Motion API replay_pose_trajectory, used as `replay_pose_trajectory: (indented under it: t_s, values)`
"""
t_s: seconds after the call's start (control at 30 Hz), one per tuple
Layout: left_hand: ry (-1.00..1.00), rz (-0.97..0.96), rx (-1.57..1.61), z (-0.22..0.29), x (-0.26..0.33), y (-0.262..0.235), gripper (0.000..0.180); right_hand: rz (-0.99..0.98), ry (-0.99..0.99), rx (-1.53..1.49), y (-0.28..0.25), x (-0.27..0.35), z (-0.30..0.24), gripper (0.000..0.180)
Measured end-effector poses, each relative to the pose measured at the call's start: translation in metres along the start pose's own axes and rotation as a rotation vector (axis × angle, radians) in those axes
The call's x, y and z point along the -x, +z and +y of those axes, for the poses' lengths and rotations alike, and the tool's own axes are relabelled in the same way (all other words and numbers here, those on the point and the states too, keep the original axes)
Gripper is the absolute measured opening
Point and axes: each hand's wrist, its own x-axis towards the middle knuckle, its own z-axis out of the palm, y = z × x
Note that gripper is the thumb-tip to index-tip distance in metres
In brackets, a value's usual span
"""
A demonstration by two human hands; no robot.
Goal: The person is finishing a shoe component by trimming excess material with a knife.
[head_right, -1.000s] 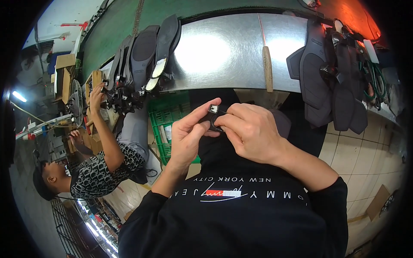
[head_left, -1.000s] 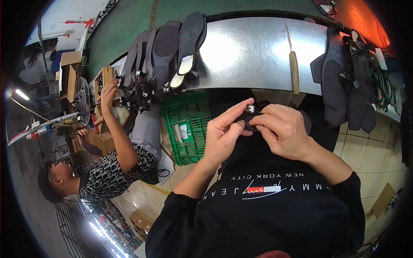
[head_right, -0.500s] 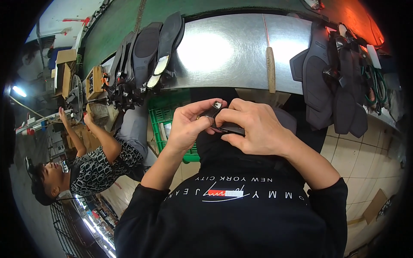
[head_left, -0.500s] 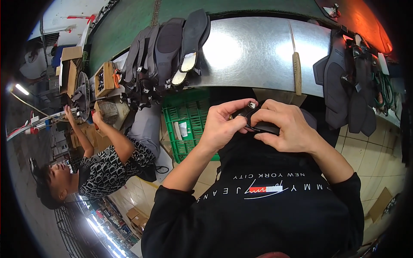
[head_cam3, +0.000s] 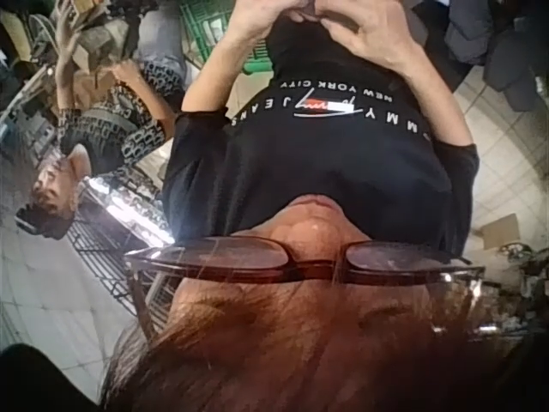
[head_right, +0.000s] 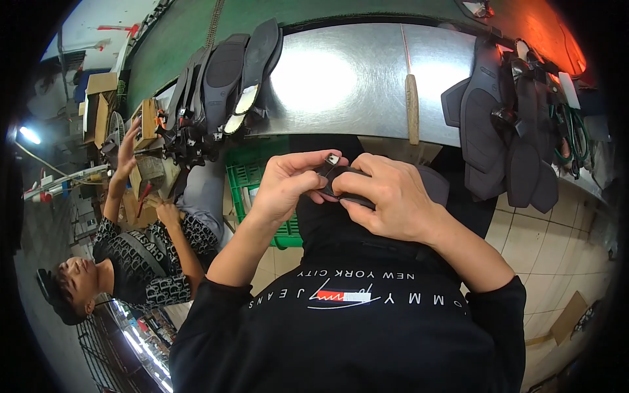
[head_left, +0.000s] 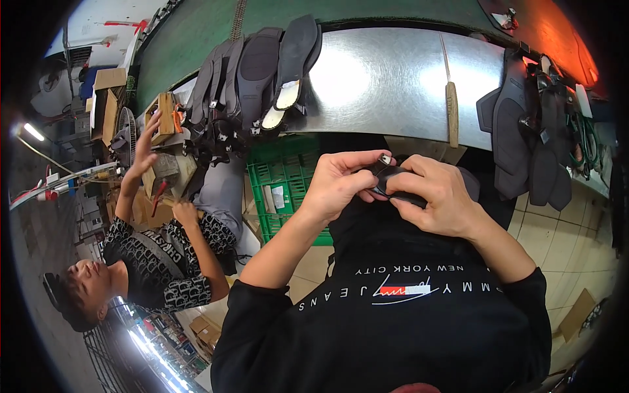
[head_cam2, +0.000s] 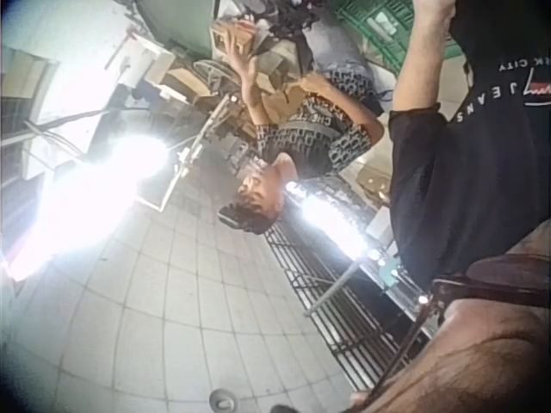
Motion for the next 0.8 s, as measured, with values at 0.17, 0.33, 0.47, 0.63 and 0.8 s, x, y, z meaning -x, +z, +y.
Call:
replay_pose_trajectory:
  t_s: [0.17, 0.33, 0.47, 0.63, 0.8]
  values:
    - [-0.118, -0.009, 0.207, 0.002, -0.005, -0.004, 0.04, 0.105, -0.146, 0.137, 0.003, -0.001, 0.0, 0.021]
    - [-0.234, 0.03, 0.519, -0.002, -0.005, -0.001, 0.044, 0.178, -0.165, 0.204, 0.003, -0.003, -0.002, 0.019]
    - [-0.182, -0.129, 0.626, -0.01, 0.0, -0.007, 0.046, 0.193, -0.184, 0.16, 0.001, -0.003, -0.006, 0.022]
    - [0.034, -0.093, 0.353, -0.013, 0.009, 0.0, 0.043, 0.094, -0.162, 0.125, -0.001, 0.002, -0.008, 0.026]
    - [0.015, -0.101, 0.185, -0.023, 0.015, -0.006, 0.035, 0.201, 0.023, -0.016, 0.002, 0.005, -0.011, 0.02]
